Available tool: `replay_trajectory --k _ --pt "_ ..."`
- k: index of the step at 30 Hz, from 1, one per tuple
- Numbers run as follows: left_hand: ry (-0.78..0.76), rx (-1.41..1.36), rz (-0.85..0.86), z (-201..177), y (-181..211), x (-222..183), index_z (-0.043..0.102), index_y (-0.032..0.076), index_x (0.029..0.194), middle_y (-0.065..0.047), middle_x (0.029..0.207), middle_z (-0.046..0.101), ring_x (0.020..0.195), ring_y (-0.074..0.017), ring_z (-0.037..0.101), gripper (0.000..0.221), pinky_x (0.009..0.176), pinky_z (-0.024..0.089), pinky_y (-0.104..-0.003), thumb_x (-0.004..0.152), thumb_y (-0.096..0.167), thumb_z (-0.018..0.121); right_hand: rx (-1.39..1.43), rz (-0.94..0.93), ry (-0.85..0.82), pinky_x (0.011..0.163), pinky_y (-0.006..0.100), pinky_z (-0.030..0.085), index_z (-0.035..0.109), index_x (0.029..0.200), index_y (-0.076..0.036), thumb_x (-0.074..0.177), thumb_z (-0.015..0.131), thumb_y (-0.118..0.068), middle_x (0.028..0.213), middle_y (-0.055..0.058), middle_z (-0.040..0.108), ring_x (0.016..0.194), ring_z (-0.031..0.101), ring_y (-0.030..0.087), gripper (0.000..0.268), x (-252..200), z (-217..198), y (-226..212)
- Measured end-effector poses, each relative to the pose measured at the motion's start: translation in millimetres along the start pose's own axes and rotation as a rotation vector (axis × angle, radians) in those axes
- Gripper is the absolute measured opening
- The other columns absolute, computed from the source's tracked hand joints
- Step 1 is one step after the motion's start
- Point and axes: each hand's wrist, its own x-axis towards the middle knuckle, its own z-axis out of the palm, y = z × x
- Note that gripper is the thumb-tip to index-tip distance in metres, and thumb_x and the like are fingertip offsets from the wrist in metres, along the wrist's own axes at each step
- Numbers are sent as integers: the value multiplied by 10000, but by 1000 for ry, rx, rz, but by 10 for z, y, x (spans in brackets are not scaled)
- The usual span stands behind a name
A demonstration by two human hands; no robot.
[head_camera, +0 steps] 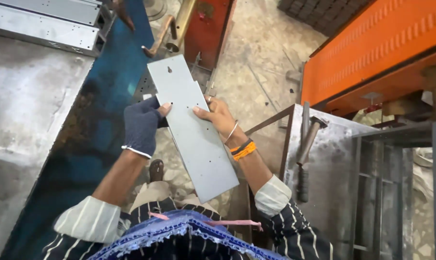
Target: Recorder is assembling and spot welding metal components to create enclosures on a factory production floor.
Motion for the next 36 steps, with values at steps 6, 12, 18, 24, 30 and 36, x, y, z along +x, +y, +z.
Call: replay_trajectory --k 6,12,18,24,30,36 --pt "-36 10 -24 -227 400 319 739 -59 1126 -84 946 747 775 -173 709 268 685 587 -324 893 72 714 -66 -32 -29 768 299 622 544 1353 110 936 742 -119 1078 128 736 885 739 158 516 410 293 -197" --pt "-162 29 46 -604 -73 1199 761 -75 1082 -104 953 739 802 -181 697 227 728 570 -316 898 52 725 -52 -67 18 783 290 618 538 1354 78 928 757 -141 1103 121 731 894 737 144 527 893 140 7" --pt "-249 -250 -259 -531 -190 1512 739 -77 1009 -135 914 759 742 -249 747 239 694 625 -359 799 19 677 -645 -209 438 974 378 562 532 1383 97 873 817 -299 1258 202 712 1131 697 225 706 1095 43 272" --pt "-291 -200 -171 -849 -840 1862 721 -172 1072 -195 972 715 800 -274 701 263 752 578 -377 873 -2 695 -1593 -358 652 994 572 447 326 1572 -228 617 922 -638 1557 315 287 1257 498 539 1198 882 1135 101" --pt "-472 -168 -304 -958 9 1556 695 -79 1193 -174 1058 766 841 -246 788 306 770 641 -350 962 69 560 -1585 -277 692 951 562 504 344 1571 -370 568 905 -506 1628 302 241 1129 563 519 1157 940 1190 158" --pt "-426 337 -15 -1228 368 1642 435 123 1446 -156 1025 765 687 -239 739 466 587 606 -365 985 62 453 -1580 -241 696 928 529 547 365 1570 -426 589 858 -469 1629 320 267 1055 590 516 1099 973 1175 109"
